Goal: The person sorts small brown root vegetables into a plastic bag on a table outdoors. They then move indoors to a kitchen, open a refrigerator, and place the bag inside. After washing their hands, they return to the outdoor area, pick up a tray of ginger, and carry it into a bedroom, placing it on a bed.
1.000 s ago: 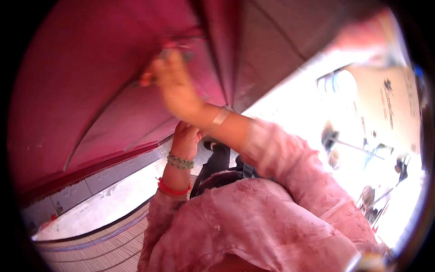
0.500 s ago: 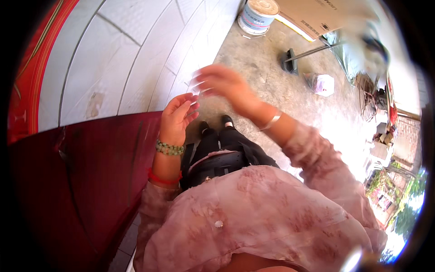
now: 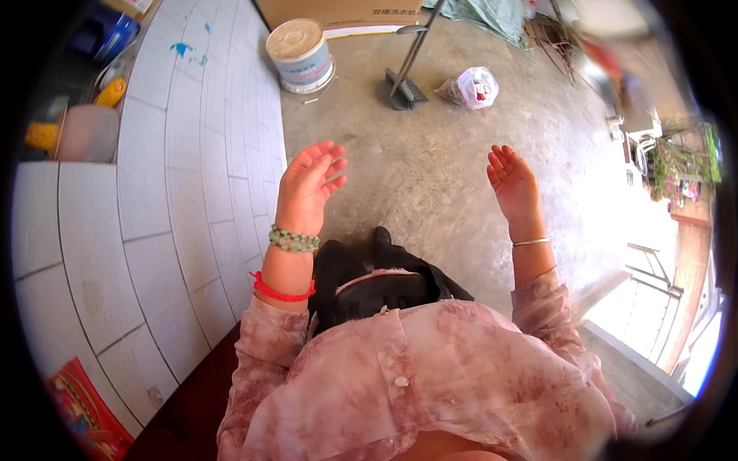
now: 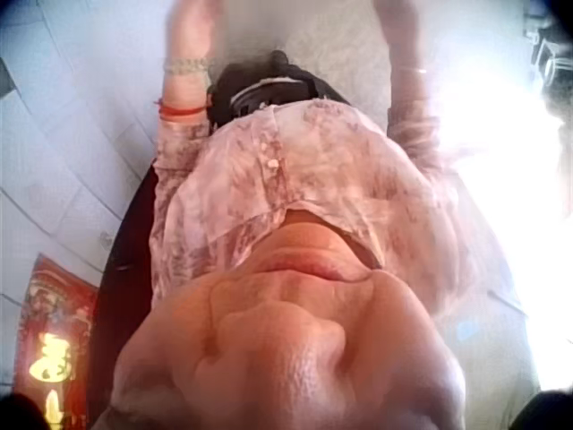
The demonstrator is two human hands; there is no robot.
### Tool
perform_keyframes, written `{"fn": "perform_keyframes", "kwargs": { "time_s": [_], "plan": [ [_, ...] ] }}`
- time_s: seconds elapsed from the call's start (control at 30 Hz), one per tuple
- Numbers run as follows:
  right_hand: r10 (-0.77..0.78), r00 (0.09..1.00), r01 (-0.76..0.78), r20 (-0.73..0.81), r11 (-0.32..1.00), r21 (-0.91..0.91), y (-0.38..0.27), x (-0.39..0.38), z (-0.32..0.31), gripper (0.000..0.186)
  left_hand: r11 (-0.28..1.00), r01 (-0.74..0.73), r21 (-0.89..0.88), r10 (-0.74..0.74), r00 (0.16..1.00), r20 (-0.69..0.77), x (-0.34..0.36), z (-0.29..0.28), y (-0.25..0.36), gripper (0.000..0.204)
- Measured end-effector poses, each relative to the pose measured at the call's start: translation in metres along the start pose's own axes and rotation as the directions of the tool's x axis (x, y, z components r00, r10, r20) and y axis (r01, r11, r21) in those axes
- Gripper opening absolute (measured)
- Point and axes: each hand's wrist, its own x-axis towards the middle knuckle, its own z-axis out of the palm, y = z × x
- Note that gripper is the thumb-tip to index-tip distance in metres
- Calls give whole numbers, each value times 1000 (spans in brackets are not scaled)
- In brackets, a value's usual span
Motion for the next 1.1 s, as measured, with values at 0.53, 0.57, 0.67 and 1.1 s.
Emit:
{"fn": "perform_keyframes", "kwargs": {
  "time_s": [0.53,0.57,0.67,1.1],
  "plan": [
    [-285,867,433,-410,838,333,-76,55,-45,35,968,128,216,-222,841,493,233,180,43,27],
    [-308,844,470,-438,818,332,-80,56,-46,37,963,138,233,-242,822,515,246,195,44,27],
    [-328,803,529,-497,776,344,-88,57,-54,42,950,158,271,-289,777,560,270,241,32,27],
    [-483,767,630,-423,693,350,-225,114,-176,43,950,178,257,-310,640,703,310,464,-72,31]
  ]
}}
